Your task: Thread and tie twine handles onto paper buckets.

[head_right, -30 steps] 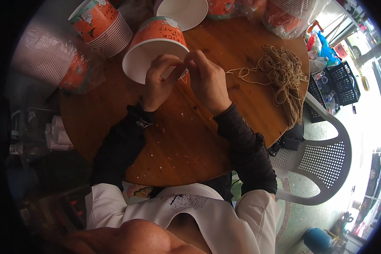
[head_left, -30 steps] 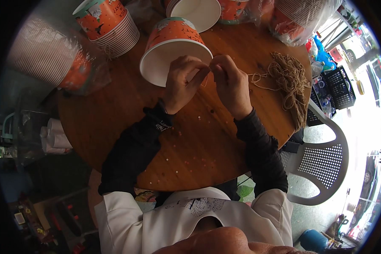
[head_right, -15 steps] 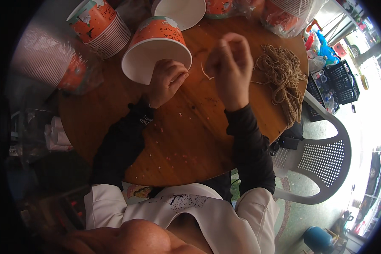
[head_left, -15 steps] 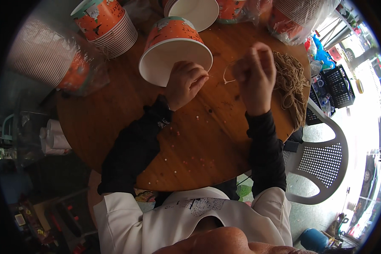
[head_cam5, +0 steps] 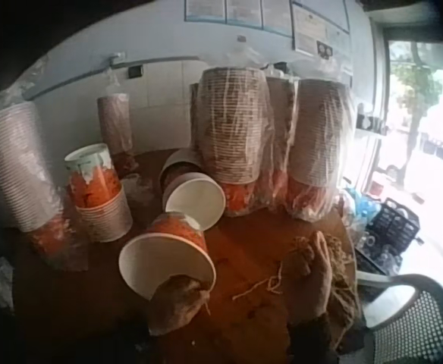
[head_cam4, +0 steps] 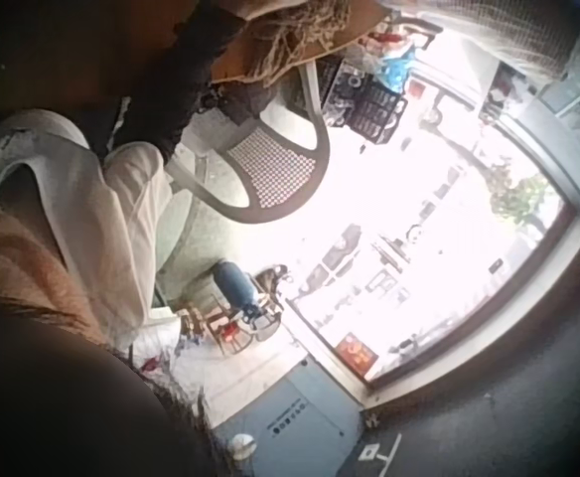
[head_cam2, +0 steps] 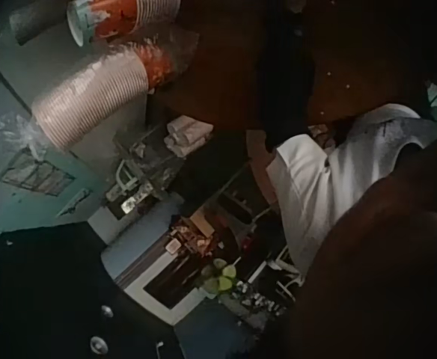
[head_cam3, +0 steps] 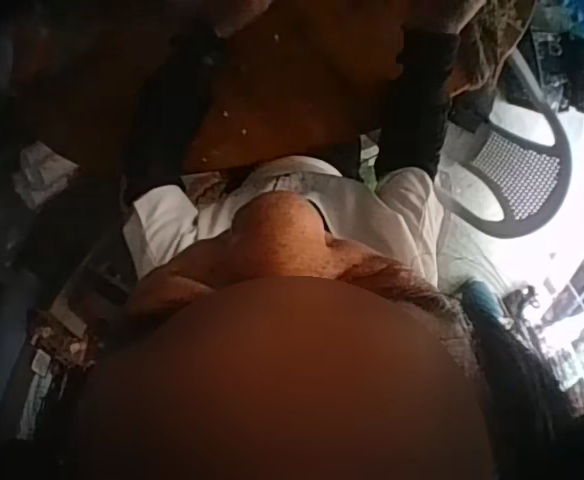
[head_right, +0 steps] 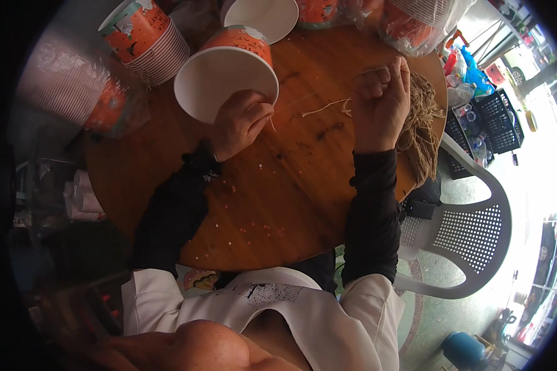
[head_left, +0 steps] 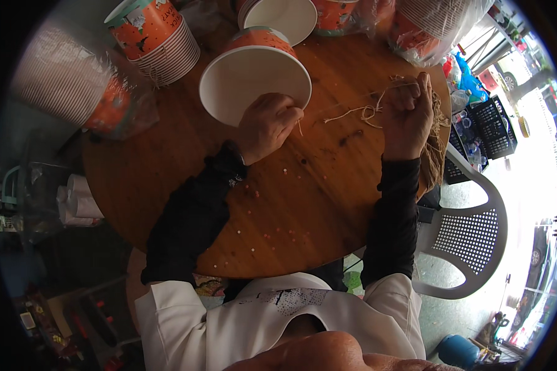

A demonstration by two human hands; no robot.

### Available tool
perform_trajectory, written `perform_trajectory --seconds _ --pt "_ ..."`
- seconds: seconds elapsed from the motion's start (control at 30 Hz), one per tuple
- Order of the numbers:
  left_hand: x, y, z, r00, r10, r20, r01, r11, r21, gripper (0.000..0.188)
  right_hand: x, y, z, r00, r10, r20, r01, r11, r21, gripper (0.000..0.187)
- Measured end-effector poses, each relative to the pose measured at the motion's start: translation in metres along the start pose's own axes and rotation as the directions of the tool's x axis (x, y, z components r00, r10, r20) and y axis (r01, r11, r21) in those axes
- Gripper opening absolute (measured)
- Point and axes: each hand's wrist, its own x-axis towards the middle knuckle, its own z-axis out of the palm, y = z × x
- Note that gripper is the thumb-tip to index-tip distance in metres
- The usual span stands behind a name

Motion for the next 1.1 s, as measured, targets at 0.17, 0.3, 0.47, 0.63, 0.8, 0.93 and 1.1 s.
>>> perform_trajectory --seconds 0.17,0.3,0.47,0.63,0.8,0.93,1.1 --pt "0.001 0.008 -0.052 1.0 -0.005 0.029 0.002 0.994 0.112 0.018 0.0 0.006 -0.005 0.999 -0.014 0.048 0.021 0.989 -0.145 0.007" --pt "0.009 0.002 -0.118 1.0 0.003 -0.023 0.006 0.932 0.363 0.016 -0.008 0.007 0.013 0.957 0.224 0.183 -0.151 0.926 -0.345 0.014" --pt "0.013 -0.011 -0.168 0.999 0.042 -0.019 -0.032 0.937 0.348 0.019 -0.011 0.009 0.015 0.858 0.471 0.207 -0.032 0.451 -0.892 0.022" --pt "0.003 -0.016 -0.182 0.993 0.065 0.097 -0.076 0.991 0.109 0.025 -0.007 0.027 0.009 0.874 0.081 0.478 0.482 -0.262 -0.836 0.008" --pt "-0.025 -0.027 -0.175 0.989 0.076 0.125 -0.076 0.997 0.001 0.022 0.001 0.026 -0.007 0.953 -0.12 0.279 0.279 -0.014 -0.96 0.014" --pt "-0.033 -0.02 -0.175 0.989 -0.033 0.147 0.029 0.999 0.028 0.025 -0.005 0.031 0.0 0.999 0.051 0.004 -0.039 0.813 -0.581 0.032" --pt "-0.006 0.027 -0.157 0.975 -0.184 -0.128 0.162 0.972 -0.168 0.024 -0.015 0.043 0.006 0.903 0.386 0.188 -0.386 0.922 -0.04 0.038"
